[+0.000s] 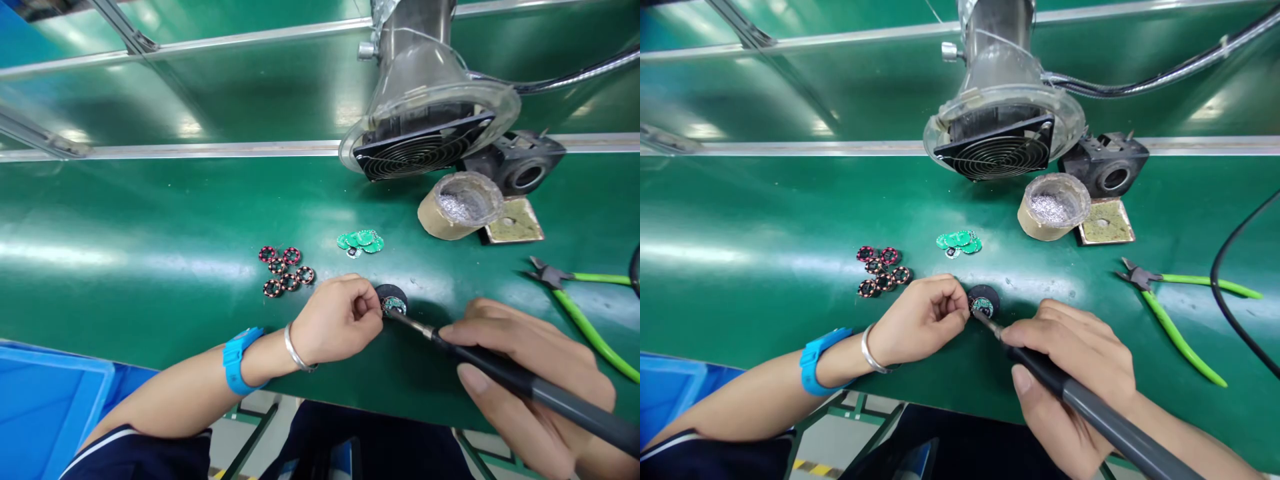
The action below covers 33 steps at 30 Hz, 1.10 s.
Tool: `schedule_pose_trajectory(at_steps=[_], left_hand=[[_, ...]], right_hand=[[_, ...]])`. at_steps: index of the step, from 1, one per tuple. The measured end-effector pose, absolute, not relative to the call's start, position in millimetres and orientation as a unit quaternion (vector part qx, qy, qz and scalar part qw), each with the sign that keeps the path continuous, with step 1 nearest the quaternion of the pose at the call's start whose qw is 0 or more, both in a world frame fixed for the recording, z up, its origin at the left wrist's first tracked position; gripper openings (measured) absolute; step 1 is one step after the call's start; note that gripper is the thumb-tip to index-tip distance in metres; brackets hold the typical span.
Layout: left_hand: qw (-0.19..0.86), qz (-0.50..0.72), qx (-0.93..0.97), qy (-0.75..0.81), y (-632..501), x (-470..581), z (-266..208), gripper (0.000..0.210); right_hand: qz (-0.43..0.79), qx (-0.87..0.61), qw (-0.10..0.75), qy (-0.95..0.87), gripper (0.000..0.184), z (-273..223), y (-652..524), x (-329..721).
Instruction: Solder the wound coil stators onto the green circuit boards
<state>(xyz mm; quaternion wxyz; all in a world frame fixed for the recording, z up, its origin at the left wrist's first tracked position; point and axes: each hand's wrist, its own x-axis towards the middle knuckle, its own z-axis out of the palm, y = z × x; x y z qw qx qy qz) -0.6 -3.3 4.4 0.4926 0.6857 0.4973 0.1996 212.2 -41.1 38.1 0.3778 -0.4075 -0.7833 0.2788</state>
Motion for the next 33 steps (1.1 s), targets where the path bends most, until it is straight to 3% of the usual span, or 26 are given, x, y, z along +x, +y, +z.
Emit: schedule_pose_trajectory(at_steps=[11, 16, 21, 29, 33], left_hand=[[0.490, 0.203, 0.684, 0.501, -4, -1, 3, 0.007], [0.491, 0.195, 0.687, 0.499, -4, 0, 3, 0.007], [0.492, 0.198, 0.685, 0.499, -3, 0, 3, 0.007], [0.506, 0.226, 0.679, 0.482, -5, -2, 3, 0.003], [0.500, 0.256, 0.700, 0.441, -6, -3, 1, 0.020]], right_hand=[[0.271, -0.415, 0.406, -0.768, 0.026, 40, -45, 215], [0.230, -0.417, 0.437, -0.763, 0.039, 28, -41, 214], [0.137, -0.435, 0.367, -0.811, 0.035, 11, -32, 205], [0.174, -0.407, 0.337, -0.831, 0.034, 3, -27, 197], [0.207, -0.449, 0.332, -0.803, 0.033, 5, -28, 204]])
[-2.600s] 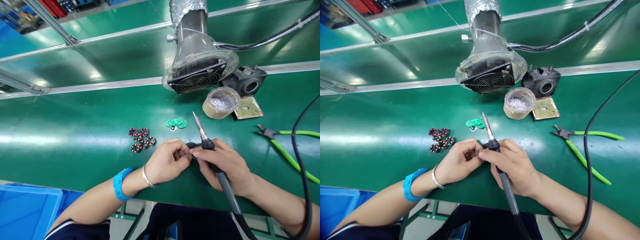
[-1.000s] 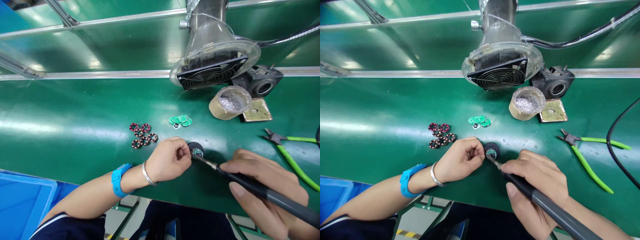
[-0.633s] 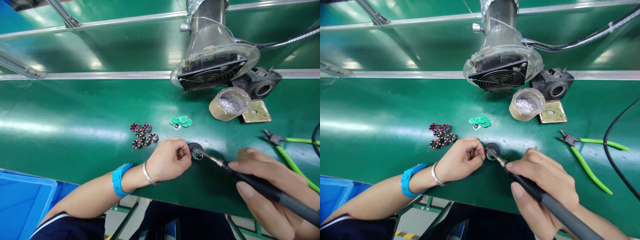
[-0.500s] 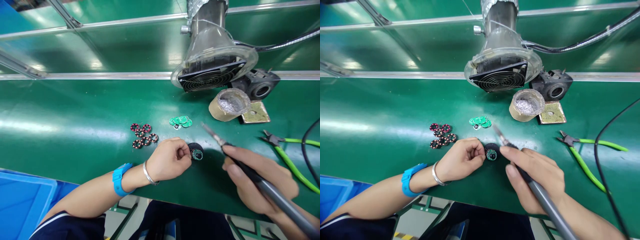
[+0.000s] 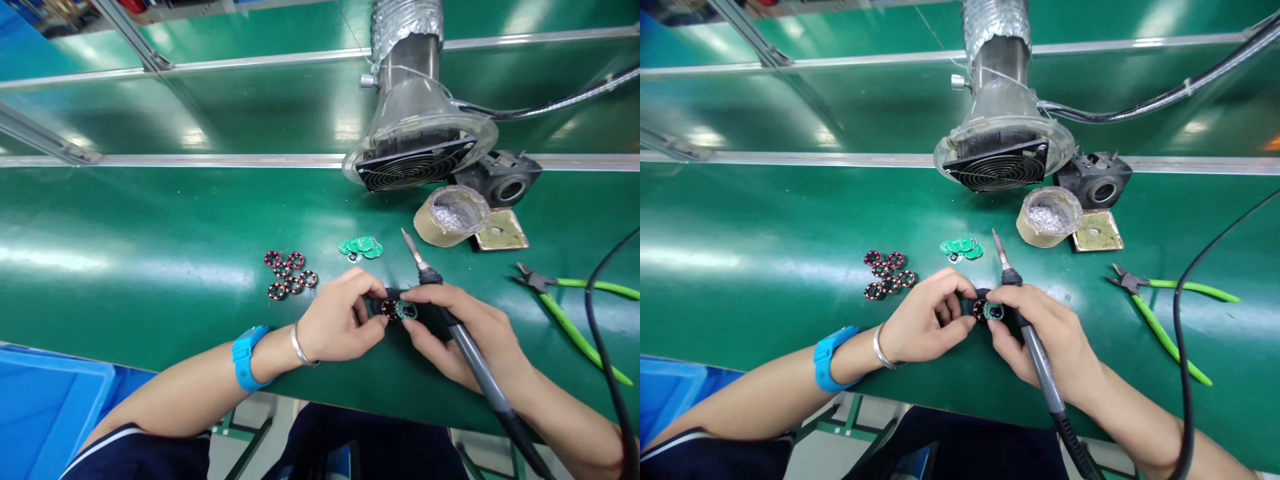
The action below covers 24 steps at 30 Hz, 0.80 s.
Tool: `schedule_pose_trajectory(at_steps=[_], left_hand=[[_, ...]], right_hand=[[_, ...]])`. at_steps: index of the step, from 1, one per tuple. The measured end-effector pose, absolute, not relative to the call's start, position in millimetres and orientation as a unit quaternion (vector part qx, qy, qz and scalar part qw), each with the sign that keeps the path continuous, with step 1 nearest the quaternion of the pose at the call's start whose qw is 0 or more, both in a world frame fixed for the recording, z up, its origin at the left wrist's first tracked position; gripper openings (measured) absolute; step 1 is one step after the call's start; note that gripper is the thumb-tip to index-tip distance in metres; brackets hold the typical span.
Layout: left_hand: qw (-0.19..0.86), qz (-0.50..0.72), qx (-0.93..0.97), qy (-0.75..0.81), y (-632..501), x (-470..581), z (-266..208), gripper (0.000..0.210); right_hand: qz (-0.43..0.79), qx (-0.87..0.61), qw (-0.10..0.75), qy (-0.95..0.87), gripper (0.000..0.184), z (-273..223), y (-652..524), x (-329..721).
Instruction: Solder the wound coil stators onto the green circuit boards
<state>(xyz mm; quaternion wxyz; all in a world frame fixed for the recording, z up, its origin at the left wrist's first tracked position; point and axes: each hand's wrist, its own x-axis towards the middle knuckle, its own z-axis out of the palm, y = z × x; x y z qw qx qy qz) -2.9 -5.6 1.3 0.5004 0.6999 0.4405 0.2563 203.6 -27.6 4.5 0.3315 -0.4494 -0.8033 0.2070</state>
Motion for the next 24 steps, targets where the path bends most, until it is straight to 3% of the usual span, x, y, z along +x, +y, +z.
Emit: schedule_pose_trajectory(at_steps=[8, 16, 24], left_hand=[[0.450, 0.293, 0.726, 0.430, -5, 3, -3, 0.006], [0.540, 0.234, 0.671, 0.450, 2, -5, -1, 0.016], [0.412, 0.258, 0.803, 0.344, 6, -12, -3, 0.018]], right_hand=[[0.246, -0.474, 0.336, -0.776, 0.031, -1, -31, 207], [0.215, -0.450, 0.335, -0.799, 0.035, -4, -30, 197], [0.222, -0.421, 0.344, -0.809, 0.035, -5, -26, 193]])
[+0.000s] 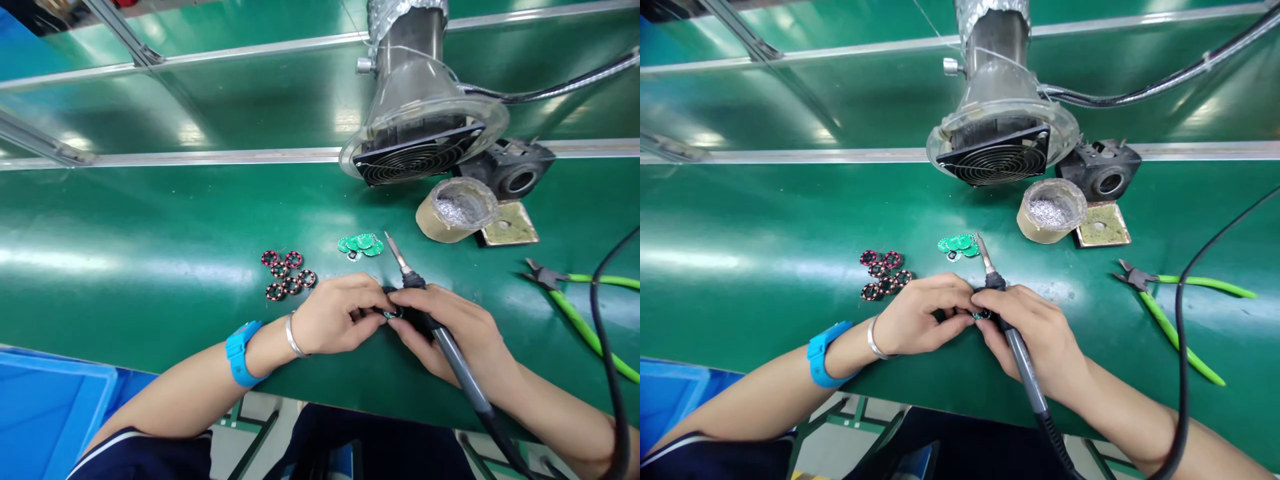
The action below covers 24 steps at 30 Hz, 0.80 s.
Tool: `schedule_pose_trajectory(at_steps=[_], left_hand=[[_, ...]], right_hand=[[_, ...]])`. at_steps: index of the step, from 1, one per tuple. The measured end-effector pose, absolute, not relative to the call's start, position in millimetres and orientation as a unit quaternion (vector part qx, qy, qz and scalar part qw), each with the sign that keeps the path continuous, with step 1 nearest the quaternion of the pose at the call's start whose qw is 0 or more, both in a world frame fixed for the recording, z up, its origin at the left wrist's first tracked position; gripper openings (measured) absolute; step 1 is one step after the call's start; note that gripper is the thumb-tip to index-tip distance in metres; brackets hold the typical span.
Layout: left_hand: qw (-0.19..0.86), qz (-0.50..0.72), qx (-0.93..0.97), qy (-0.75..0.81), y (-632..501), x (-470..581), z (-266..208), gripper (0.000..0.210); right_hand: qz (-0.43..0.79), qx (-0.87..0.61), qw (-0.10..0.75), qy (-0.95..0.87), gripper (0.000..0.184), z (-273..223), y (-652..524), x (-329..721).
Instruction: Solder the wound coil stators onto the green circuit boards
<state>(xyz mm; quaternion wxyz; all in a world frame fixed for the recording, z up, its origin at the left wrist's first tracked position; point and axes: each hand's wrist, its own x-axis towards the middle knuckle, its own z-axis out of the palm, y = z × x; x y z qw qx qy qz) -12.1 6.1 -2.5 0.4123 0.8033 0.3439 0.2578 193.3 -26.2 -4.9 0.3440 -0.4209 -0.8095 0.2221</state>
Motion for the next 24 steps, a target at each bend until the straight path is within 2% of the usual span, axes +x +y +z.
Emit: schedule_pose_trajectory(at_steps=[8, 15, 21, 24], left_hand=[[0.274, 0.212, 0.868, 0.356, -3, -5, -8, 0.014], [0.291, 0.213, 0.887, 0.290, -3, -4, -11, 0.014], [0.206, 0.144, 0.947, 0.202, -20, -8, -3, 0.009], [0.196, 0.095, 0.955, 0.200, -13, -16, 12, 0.019]], right_hand=[[0.203, -0.416, 0.341, -0.818, 0.036, -3, -25, 205], [0.121, -0.414, 0.345, -0.833, 0.025, -10, -24, 206], [0.121, -0.406, 0.353, -0.834, 0.024, -10, -22, 204], [0.122, -0.403, 0.360, -0.833, 0.023, -10, -22, 203]])
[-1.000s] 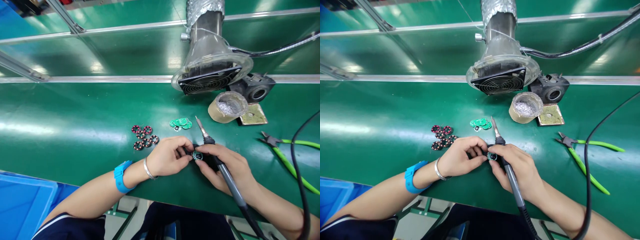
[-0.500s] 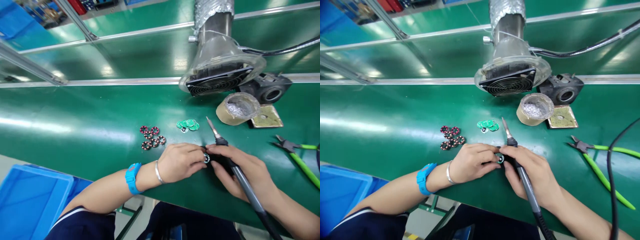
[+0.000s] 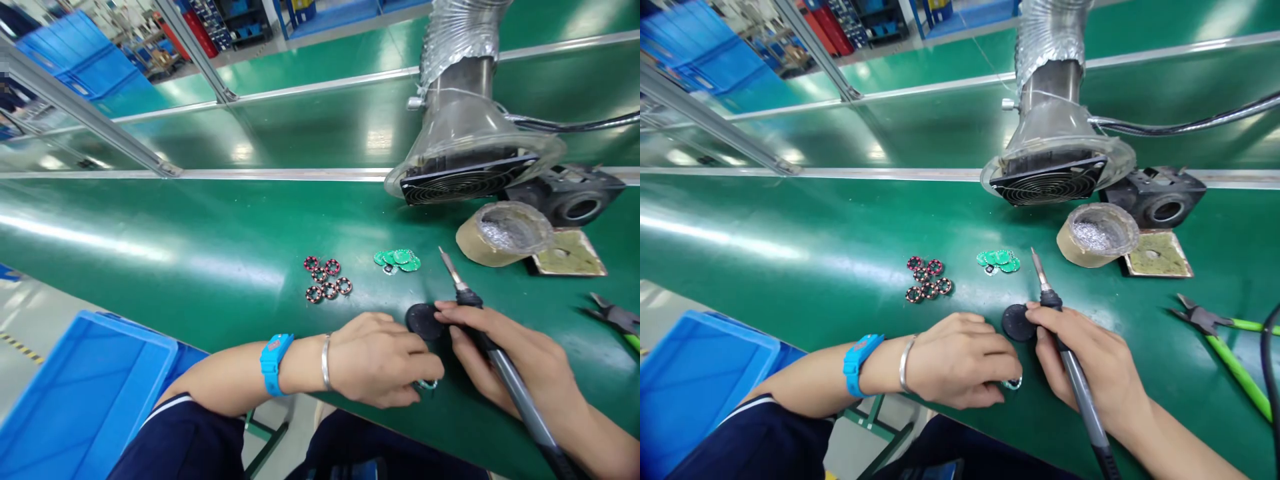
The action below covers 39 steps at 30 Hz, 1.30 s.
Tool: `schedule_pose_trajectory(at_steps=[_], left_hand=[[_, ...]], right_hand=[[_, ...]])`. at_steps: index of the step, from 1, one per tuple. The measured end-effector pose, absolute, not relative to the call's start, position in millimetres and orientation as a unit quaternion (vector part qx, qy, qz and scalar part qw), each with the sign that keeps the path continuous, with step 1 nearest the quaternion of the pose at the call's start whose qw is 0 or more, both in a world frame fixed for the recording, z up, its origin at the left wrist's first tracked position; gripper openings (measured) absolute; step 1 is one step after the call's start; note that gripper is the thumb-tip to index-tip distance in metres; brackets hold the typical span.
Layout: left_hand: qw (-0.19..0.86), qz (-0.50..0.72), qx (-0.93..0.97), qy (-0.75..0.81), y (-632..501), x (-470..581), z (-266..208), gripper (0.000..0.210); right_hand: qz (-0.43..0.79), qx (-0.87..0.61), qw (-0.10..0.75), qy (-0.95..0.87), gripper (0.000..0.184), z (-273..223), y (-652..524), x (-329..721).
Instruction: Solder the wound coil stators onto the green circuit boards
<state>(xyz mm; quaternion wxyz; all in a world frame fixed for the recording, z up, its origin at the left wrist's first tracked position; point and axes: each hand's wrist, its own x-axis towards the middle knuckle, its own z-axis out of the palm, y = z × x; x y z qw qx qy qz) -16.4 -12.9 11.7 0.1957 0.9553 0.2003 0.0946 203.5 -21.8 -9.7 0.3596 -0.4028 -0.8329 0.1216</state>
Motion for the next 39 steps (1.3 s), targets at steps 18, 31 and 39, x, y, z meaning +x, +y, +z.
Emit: schedule_pose_trajectory(at_steps=[18, 31, 39], left_hand=[[0.144, 0.166, 0.902, 0.371, 15, -16, 15, 0.022], [0.217, 0.221, 0.885, 0.347, 11, -4, -6, 0.023], [0.212, 0.262, 0.929, 0.153, 32, -16, -3, 0.012]], right_hand=[[0.147, -0.446, 0.383, -0.796, 0.033, -16, -25, 201], [0.150, -0.434, 0.385, -0.801, 0.038, -19, -25, 201], [0.154, -0.438, 0.378, -0.801, 0.032, -15, -24, 200]])
